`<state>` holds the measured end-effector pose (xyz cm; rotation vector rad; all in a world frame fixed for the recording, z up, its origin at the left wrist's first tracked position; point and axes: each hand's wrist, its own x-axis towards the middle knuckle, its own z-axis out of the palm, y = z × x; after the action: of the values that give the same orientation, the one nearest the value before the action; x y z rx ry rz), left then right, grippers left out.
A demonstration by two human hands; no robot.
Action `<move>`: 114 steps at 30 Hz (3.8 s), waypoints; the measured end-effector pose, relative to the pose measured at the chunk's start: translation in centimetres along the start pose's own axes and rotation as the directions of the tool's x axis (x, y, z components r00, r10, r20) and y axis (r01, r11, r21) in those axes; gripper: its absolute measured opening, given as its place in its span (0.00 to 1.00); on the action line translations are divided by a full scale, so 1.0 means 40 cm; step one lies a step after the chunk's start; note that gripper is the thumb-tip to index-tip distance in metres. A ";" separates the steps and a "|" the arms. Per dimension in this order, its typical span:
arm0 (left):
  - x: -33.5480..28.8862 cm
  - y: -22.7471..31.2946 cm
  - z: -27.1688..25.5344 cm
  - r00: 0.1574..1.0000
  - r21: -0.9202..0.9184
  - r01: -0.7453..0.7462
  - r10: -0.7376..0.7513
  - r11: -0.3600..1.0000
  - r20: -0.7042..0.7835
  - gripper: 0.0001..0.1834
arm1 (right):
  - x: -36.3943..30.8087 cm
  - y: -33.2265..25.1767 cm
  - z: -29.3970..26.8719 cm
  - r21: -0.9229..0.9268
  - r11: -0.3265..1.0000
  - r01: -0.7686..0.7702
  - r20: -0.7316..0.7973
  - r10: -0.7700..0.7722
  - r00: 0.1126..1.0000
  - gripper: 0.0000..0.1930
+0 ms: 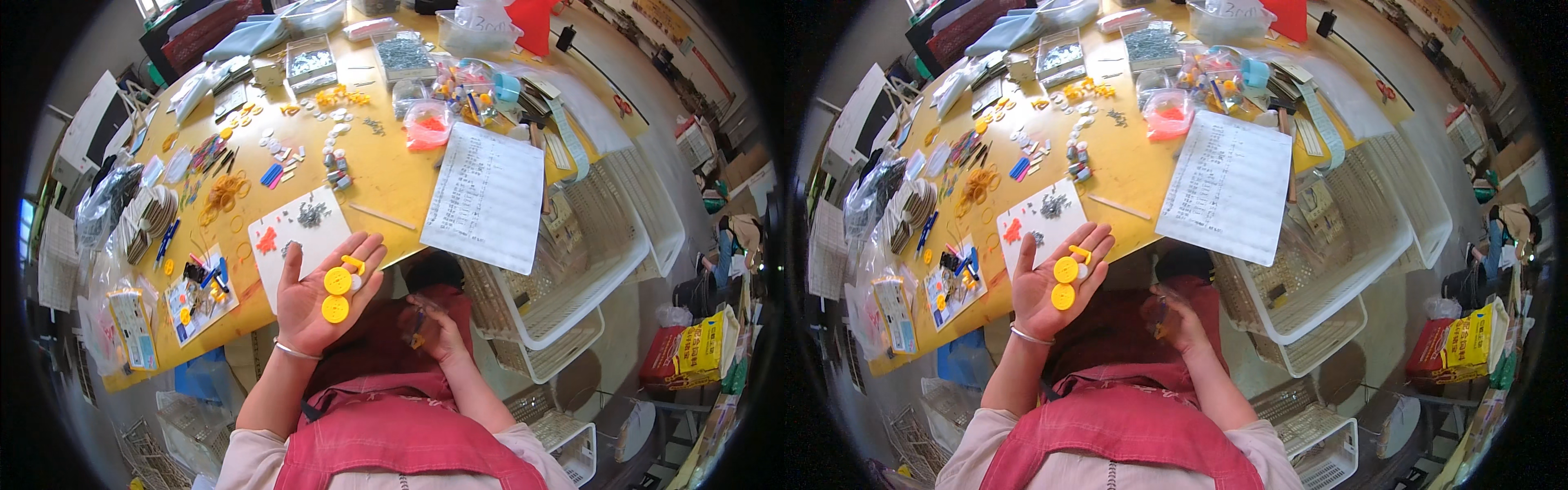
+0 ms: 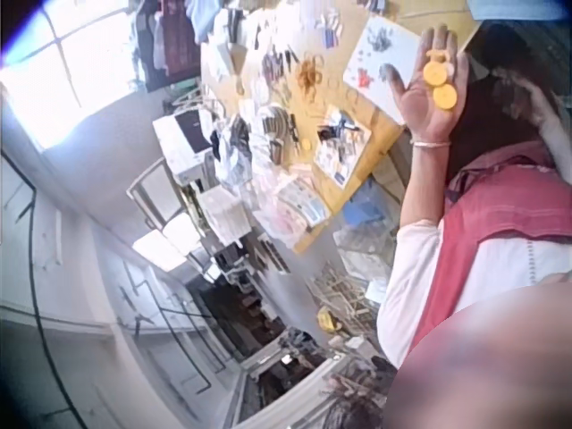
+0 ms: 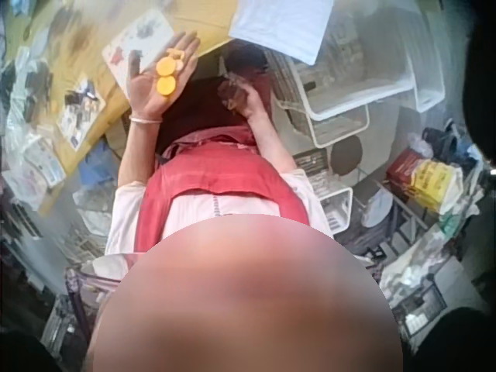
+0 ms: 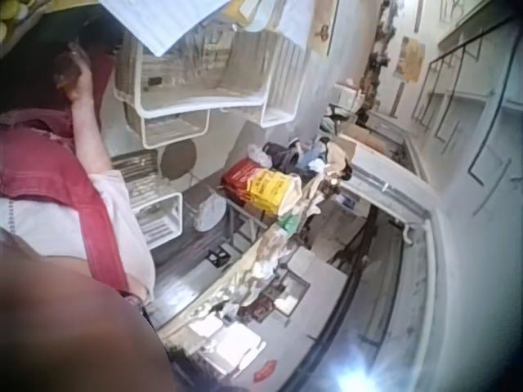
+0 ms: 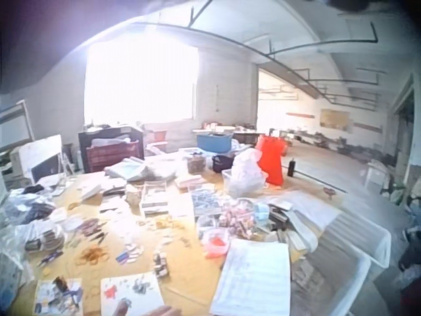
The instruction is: The person sorts and assembles small craft components on a cluttered worktable. They use a wooden stick to move orange and silver pieces on a white card, then handle yellow circular parts and place them into a small plastic bag. The person also picks up and organizes various small items across the table.
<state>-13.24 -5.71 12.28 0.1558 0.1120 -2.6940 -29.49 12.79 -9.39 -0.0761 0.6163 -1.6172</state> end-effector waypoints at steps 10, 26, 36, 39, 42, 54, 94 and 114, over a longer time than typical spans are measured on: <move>0.248 -0.101 0.001 0.988 -0.100 0.140 -0.132 0.985 0.085 0.48 | -0.006 -0.017 -0.028 0.121 0.993 -0.008 0.039 0.004 0.999 0.32; 0.354 -0.144 -0.009 0.995 0.130 0.084 -0.076 0.988 -0.063 0.33 | 0.008 -0.054 -0.026 0.217 0.975 -0.037 0.146 0.005 0.989 0.31; 0.361 -0.149 -0.013 0.991 0.145 0.104 -0.090 0.984 -0.094 0.31 | 0.011 -0.052 -0.027 0.245 0.969 -0.044 0.162 0.004 0.987 0.31; 0.360 -0.147 -0.014 0.993 0.142 0.102 -0.092 0.985 -0.075 0.30 | 0.013 -0.052 -0.027 0.241 0.969 -0.043 0.177 0.000 0.984 0.30; 0.358 -0.145 -0.014 0.994 0.148 0.101 -0.095 0.984 -0.047 0.29 | 0.014 -0.053 -0.025 0.237 0.971 -0.045 0.151 0.009 0.989 0.30; 0.361 -0.145 -0.018 0.993 0.112 0.108 -0.102 0.988 -0.064 0.27 | 0.011 -0.051 -0.030 0.192 0.980 -0.057 0.174 0.023 0.984 0.32; 0.313 -0.143 -0.023 0.943 -0.014 0.184 -0.180 0.983 -0.279 0.13 | 0.012 -0.048 -0.031 0.205 0.977 -0.057 0.141 0.029 0.990 0.31; 0.169 -0.216 -0.159 0.952 0.385 0.091 0.033 0.919 -0.304 0.22 | -0.056 -0.049 0.159 -0.925 0.060 0.374 0.237 -0.677 0.696 0.29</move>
<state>-22.46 -0.11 5.59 0.7009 -0.3456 -2.6688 -28.37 12.76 -2.46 -1.1658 1.9513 -1.7101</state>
